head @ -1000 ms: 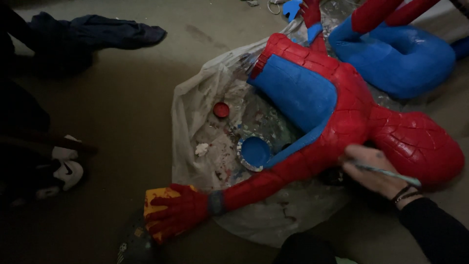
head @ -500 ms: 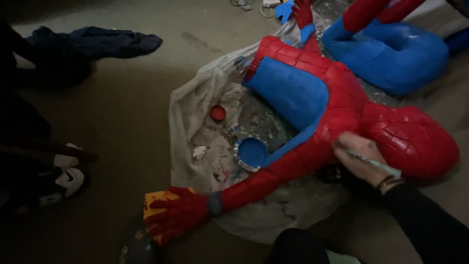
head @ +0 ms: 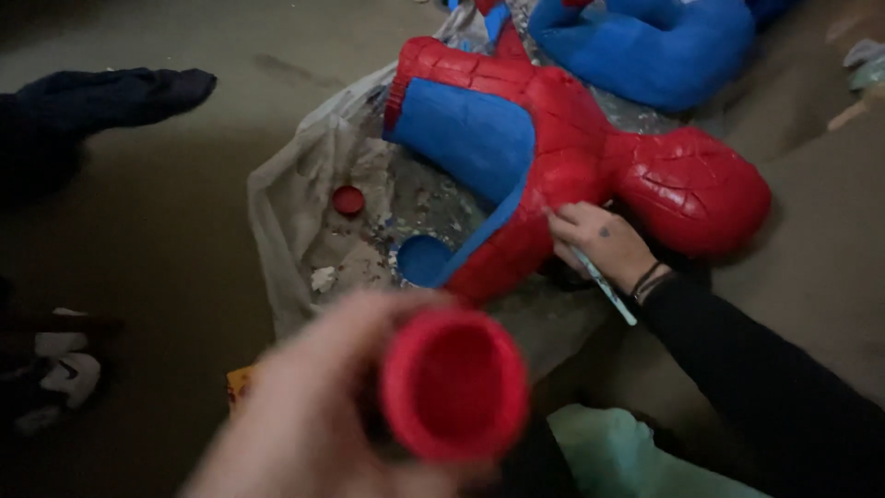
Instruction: Painting a Spider-Man statue with red paint using a brush.
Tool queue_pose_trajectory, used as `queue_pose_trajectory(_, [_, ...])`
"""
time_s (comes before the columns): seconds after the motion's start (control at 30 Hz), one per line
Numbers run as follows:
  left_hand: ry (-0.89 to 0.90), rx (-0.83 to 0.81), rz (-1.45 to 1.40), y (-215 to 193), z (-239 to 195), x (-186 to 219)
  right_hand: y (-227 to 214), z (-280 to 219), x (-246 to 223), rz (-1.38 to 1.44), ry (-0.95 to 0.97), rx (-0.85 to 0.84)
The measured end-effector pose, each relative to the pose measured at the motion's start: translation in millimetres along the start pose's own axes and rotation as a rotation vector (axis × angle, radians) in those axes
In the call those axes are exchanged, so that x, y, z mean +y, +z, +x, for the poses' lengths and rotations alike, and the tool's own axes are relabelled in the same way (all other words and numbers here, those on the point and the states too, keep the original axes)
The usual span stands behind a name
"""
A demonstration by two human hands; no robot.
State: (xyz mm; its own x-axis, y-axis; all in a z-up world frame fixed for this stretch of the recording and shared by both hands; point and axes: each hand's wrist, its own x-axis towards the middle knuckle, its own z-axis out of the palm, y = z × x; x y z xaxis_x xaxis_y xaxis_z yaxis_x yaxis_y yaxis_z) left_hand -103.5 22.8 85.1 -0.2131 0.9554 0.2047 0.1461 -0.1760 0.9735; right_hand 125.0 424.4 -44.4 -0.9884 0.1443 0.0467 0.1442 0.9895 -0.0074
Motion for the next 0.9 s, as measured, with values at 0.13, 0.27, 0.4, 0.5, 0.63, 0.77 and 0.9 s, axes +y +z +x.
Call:
queue_pose_trajectory(0.13, [-0.09, 0.18, 0.125, -32.6, 12.8, 6.6, -14.3, -4.3, -22.1, -0.116, -0.1, 0.016])
queue_pose_trajectory(0.27, [-0.095, 0.211, 0.332, -60.1, 28.0, 6.4, 40.5, -30.9, 13.7, -0.061, -0.101, -0.29])
queue_pose_trajectory(0.4, [-0.19, 0.258, 0.527, -67.1, 39.8, 6.8, 13.6, 0.3, -0.4, 0.458, 0.269, -0.085])
queue_pose_trajectory(0.5, [-0.17, 0.28, 0.532, -68.5, 44.8, 3.5, -5.0, 23.1, -14.1, 0.069, 0.193, 0.049])
queue_pose_trajectory(0.63, [-0.147, 0.301, 0.404, -69.3, 46.7, -2.9, 24.9, 16.0, -12.9, 0.046, -0.19, 0.144])
queue_pose_trajectory(0.77, [-0.175, 0.288, 0.479, -67.6, 44.1, 8.6, 30.4, 21.1, -12.4, 0.297, -0.165, 0.013])
queue_pose_trajectory(0.9, [-0.168, 0.325, 0.446, -67.9, 41.4, 15.0, 35.7, 33.7, -0.9, 0.177, 0.246, 0.113])
